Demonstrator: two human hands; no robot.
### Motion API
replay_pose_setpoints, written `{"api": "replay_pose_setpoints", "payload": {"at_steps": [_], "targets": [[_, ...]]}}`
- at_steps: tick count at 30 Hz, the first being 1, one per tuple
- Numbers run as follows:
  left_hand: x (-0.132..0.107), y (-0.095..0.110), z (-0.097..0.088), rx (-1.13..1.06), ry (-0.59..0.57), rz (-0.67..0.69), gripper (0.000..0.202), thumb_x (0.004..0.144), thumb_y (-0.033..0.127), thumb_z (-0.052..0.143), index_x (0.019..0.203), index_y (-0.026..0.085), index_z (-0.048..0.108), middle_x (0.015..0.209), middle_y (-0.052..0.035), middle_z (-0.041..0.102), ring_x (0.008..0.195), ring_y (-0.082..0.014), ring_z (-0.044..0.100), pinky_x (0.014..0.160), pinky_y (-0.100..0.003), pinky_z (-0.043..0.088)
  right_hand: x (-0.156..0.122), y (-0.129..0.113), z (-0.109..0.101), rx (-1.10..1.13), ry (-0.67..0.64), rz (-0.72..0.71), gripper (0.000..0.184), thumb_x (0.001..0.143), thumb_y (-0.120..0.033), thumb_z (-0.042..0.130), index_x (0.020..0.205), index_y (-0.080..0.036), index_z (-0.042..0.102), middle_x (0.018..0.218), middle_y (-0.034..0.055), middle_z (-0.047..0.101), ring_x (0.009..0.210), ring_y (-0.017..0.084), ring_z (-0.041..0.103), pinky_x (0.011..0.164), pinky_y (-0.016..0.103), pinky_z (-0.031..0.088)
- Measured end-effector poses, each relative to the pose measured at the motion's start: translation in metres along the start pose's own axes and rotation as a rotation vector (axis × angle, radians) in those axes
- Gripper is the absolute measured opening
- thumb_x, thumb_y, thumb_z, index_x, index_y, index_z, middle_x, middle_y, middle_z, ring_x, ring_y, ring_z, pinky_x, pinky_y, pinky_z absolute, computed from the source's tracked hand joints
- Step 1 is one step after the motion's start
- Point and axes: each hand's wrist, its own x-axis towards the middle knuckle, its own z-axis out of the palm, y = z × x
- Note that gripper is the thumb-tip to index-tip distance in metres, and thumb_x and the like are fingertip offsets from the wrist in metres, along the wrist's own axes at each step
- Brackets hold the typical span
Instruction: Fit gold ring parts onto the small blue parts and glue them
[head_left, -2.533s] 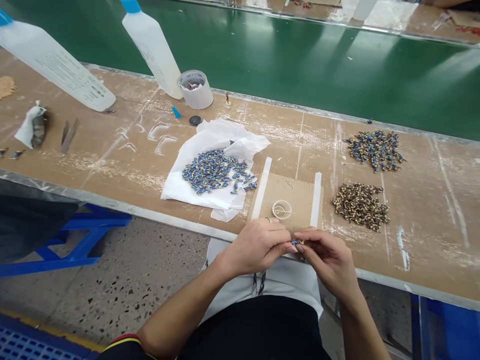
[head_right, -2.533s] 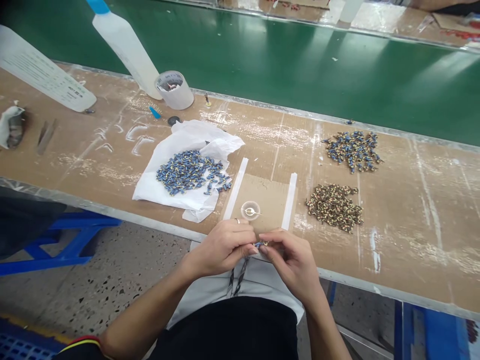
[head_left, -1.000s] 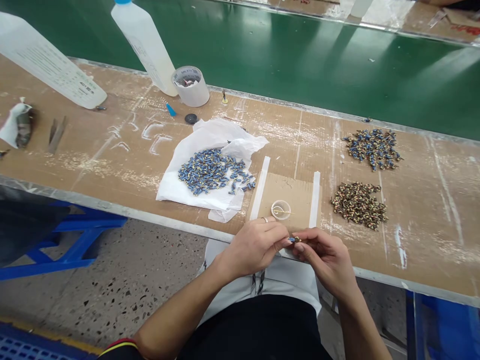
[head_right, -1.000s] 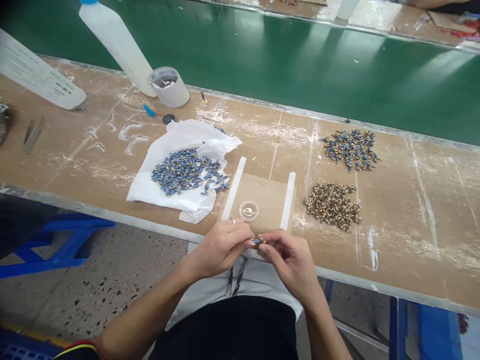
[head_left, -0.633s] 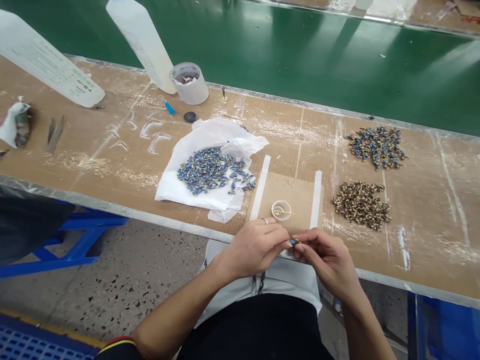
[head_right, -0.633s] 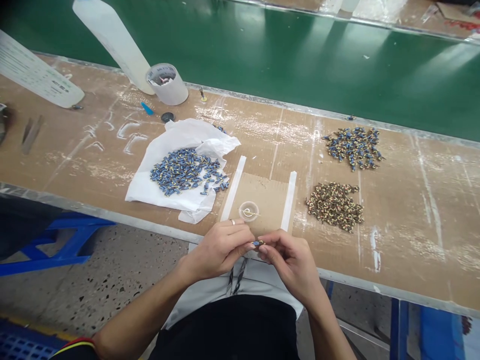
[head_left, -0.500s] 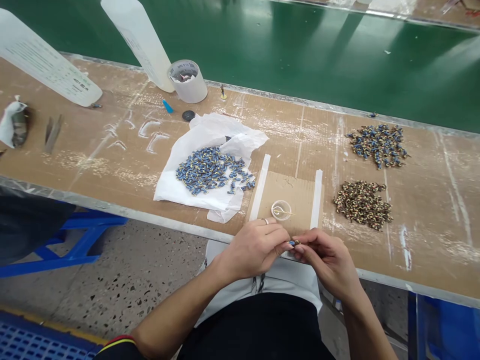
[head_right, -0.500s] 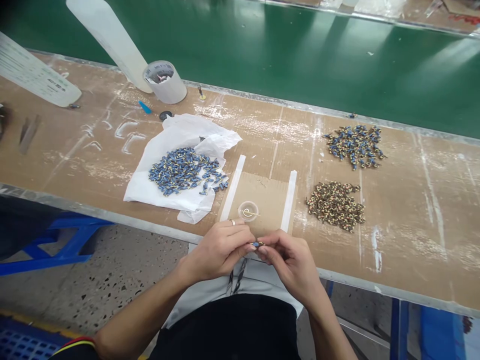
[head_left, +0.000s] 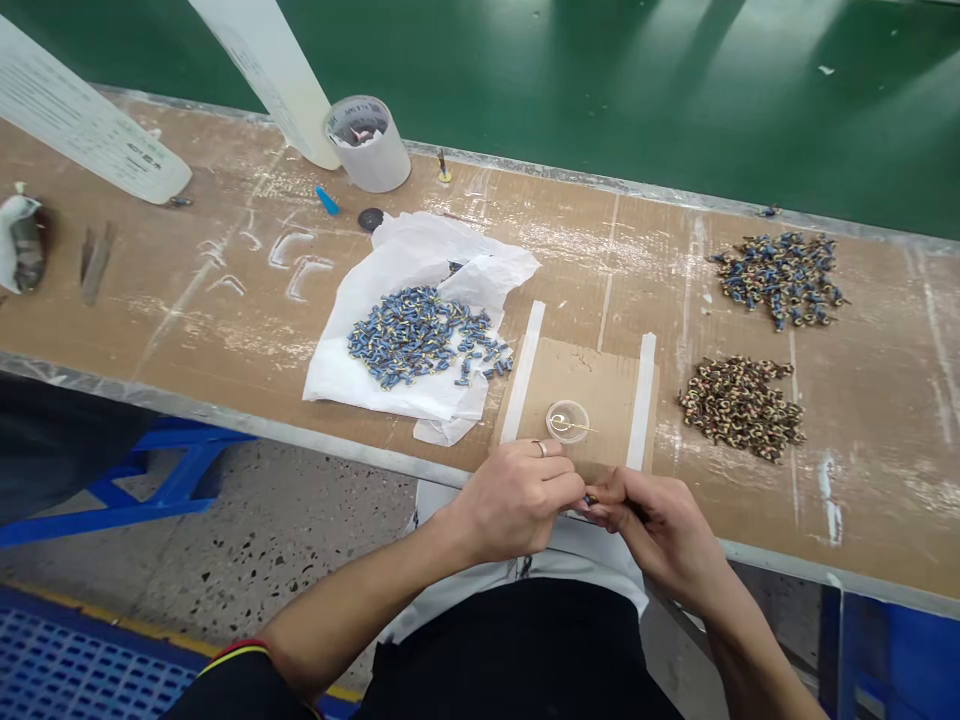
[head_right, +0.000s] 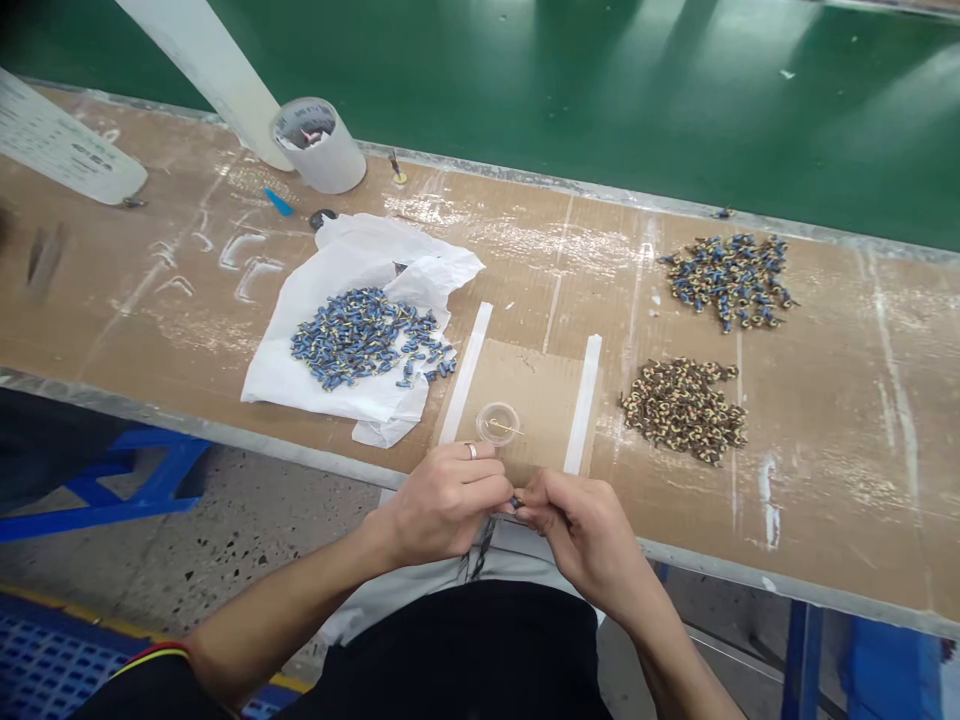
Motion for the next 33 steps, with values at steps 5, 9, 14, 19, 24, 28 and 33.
{"api": "replay_pose_setpoints", "payload": {"at_steps": [5, 9, 14, 19, 24, 28, 33], "targets": [[0.000, 0.000, 0.001, 0.001, 0.034, -0.001, 0.027, 0.092, 0.010, 0.043, 0.068, 0.019, 0.050, 0.062, -0.0017, 0.055, 0.060, -0.0164, 0.050, 0.062, -0.028, 0.043, 0.000, 0.002, 0.003, -0.013, 0.012, -0.013, 0.021, 0.097, -0.017, 0.055, 0.077, -0.021, 0.050, 0.067, -0.0030, 0.057, 0.058, 0.010, 0.052, 0.056, 0.021, 0.041], [0.000, -0.002, 0.002, -0.099, 0.092, -0.015, 0.024, 0.094, 0.009, 0.043, 0.074, 0.017, 0.055, 0.067, -0.0013, 0.061, 0.061, -0.0145, 0.052, 0.073, -0.027, 0.047, -0.001, 0.007, 0.006, 0.125, 0.070, 0.036, 0.013, 0.097, -0.019, 0.057, 0.084, -0.022, 0.058, 0.074, -0.0012, 0.065, 0.063, 0.011, 0.062, 0.059, 0.021, 0.049], [0.002, 0.000, -0.002, -0.257, 0.104, -0.078, 0.025, 0.098, 0.017, 0.047, 0.077, 0.016, 0.058, 0.069, -0.0012, 0.064, 0.064, -0.0137, 0.055, 0.074, -0.028, 0.046, -0.002, 0.010, 0.004, 0.271, 0.095, 0.075, 0.008, 0.095, -0.022, 0.062, 0.102, -0.024, 0.065, 0.072, -0.0018, 0.066, 0.061, 0.011, 0.064, 0.056, 0.019, 0.052], [0.004, 0.003, -0.010, -0.340, 0.075, -0.123, 0.032, 0.099, 0.022, 0.049, 0.069, 0.016, 0.057, 0.063, -0.0007, 0.060, 0.062, -0.0137, 0.054, 0.066, -0.027, 0.042, -0.003, 0.008, 0.004, 0.351, 0.156, 0.066, 0.011, 0.091, -0.020, 0.068, 0.100, -0.024, 0.063, 0.088, 0.0008, 0.066, 0.066, 0.010, 0.062, 0.059, 0.020, 0.053], [0.004, 0.003, -0.011, -0.333, 0.077, -0.120, 0.032, 0.100, 0.024, 0.047, 0.071, 0.016, 0.060, 0.064, -0.0018, 0.062, 0.062, -0.0138, 0.055, 0.065, -0.027, 0.042, -0.003, 0.006, 0.006, 0.398, 0.169, 0.044, 0.009, 0.091, -0.018, 0.066, 0.089, -0.023, 0.060, 0.088, 0.0003, 0.063, 0.069, 0.010, 0.061, 0.058, 0.019, 0.052], [0.003, 0.002, -0.010, -0.331, 0.071, -0.114, 0.032, 0.100, 0.024, 0.047, 0.071, 0.016, 0.059, 0.063, -0.0018, 0.061, 0.062, -0.0138, 0.054, 0.065, -0.027, 0.042, -0.004, 0.007, 0.006, 0.357, 0.164, 0.044, 0.008, 0.091, -0.017, 0.067, 0.089, -0.023, 0.061, 0.086, 0.0009, 0.063, 0.070, 0.011, 0.061, 0.059, 0.020, 0.052], [0.002, 0.003, -0.008, -0.323, 0.082, -0.119, 0.032, 0.099, 0.023, 0.047, 0.070, 0.016, 0.057, 0.063, -0.0011, 0.058, 0.062, -0.0138, 0.052, 0.067, -0.028, 0.042, -0.006, 0.008, 0.006, 0.329, 0.174, 0.061, 0.008, 0.090, -0.017, 0.068, 0.090, -0.023, 0.062, 0.087, 0.0014, 0.065, 0.072, 0.012, 0.062, 0.061, 0.021, 0.052]]}}
